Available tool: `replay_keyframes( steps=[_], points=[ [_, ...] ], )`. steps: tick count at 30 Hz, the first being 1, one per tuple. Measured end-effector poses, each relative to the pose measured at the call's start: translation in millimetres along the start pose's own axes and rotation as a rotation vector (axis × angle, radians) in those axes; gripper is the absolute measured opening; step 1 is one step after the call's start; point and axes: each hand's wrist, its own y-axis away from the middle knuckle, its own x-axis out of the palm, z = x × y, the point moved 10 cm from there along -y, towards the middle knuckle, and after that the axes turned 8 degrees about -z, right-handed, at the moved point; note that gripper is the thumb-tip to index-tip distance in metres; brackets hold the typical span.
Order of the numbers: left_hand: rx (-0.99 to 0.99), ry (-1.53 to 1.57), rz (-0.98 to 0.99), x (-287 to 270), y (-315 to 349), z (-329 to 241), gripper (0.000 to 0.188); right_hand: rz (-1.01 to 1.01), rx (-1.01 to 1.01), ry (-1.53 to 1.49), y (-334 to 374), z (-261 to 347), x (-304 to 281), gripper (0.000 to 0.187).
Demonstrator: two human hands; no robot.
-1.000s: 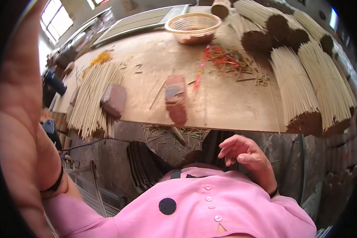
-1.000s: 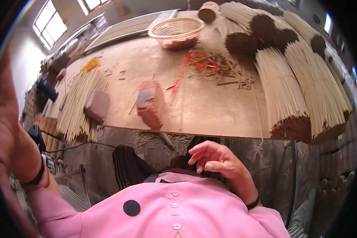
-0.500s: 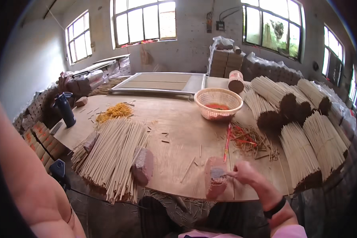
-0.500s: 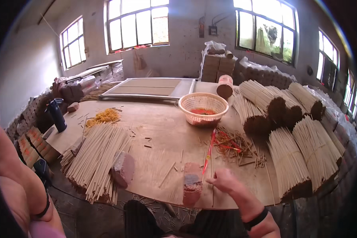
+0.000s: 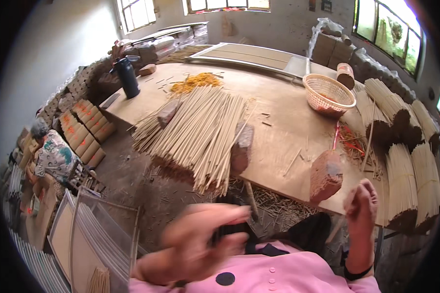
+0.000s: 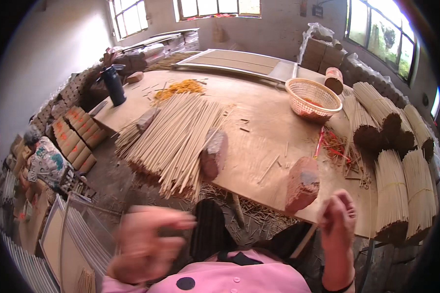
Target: Gathering thin bamboo sticks from drying screens and bundling them with rubber bands.
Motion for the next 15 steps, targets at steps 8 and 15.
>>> replay_keyframes(
  steps=[8, 15],
  points=[
    [-0.706, 0.753, 0.015, 91.6, 54.2, 30.2, 0.030, 0.500, 0.015, 0.169, 71.4, -38.8, 147.8, 0.008],
    [-0.277, -0.947, -0.055, -45.2, -49.6, 103.1, 0.016, 0.236, -0.314, 0.245, 20.4, 6.8, 50.4, 0.015]
  ],
)
